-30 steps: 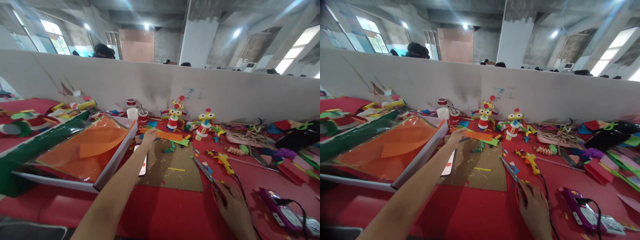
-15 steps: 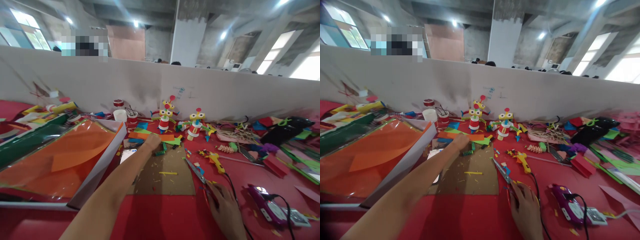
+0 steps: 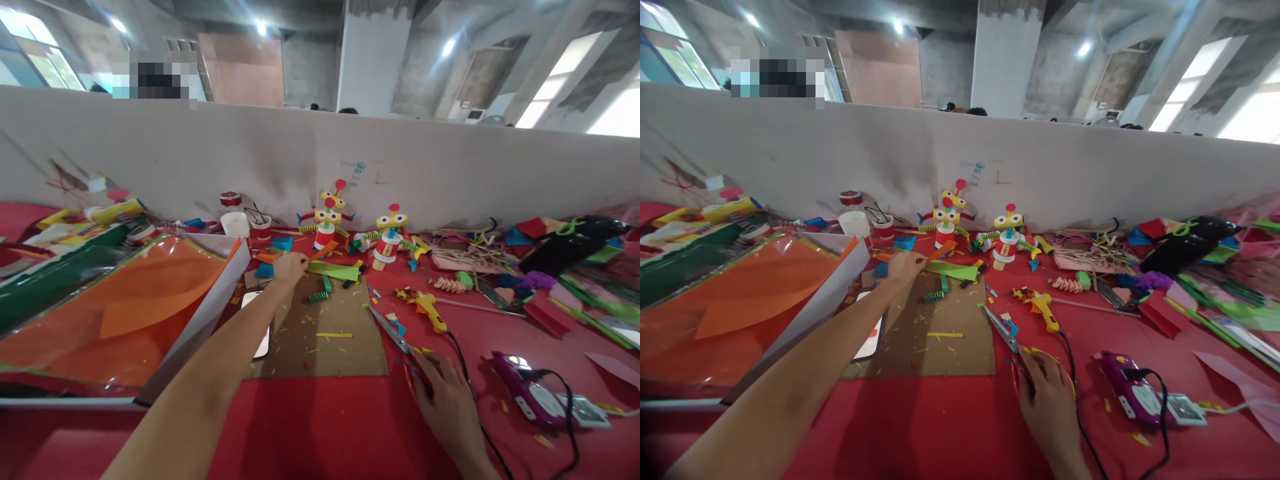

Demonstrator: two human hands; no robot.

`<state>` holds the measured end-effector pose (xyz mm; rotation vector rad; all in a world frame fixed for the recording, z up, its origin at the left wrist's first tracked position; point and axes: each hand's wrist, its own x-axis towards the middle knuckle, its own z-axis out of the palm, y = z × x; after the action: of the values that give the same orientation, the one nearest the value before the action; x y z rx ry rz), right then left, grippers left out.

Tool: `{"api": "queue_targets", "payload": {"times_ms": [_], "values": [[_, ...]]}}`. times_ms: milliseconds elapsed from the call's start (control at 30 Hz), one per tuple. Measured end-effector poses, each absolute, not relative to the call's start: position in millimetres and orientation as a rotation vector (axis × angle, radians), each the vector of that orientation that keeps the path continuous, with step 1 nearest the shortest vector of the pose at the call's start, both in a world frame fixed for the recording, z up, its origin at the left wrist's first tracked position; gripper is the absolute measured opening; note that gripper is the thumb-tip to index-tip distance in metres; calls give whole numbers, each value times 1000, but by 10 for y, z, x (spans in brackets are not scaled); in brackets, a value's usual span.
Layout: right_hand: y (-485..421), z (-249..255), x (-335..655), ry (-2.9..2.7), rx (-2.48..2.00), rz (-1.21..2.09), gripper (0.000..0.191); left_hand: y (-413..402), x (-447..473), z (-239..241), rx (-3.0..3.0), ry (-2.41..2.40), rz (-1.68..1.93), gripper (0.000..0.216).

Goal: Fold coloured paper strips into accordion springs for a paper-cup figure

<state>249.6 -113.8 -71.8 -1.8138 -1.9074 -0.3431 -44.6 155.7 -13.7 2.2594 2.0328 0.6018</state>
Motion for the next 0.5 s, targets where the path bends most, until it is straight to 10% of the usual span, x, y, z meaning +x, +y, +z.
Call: {"api": "queue_targets", "payload": {"times_ms": [500], "values": [[-1136,-742,2495,-1897,-1850,-363,33,1558,-671,-155,1553,1722,1135,16]]}}
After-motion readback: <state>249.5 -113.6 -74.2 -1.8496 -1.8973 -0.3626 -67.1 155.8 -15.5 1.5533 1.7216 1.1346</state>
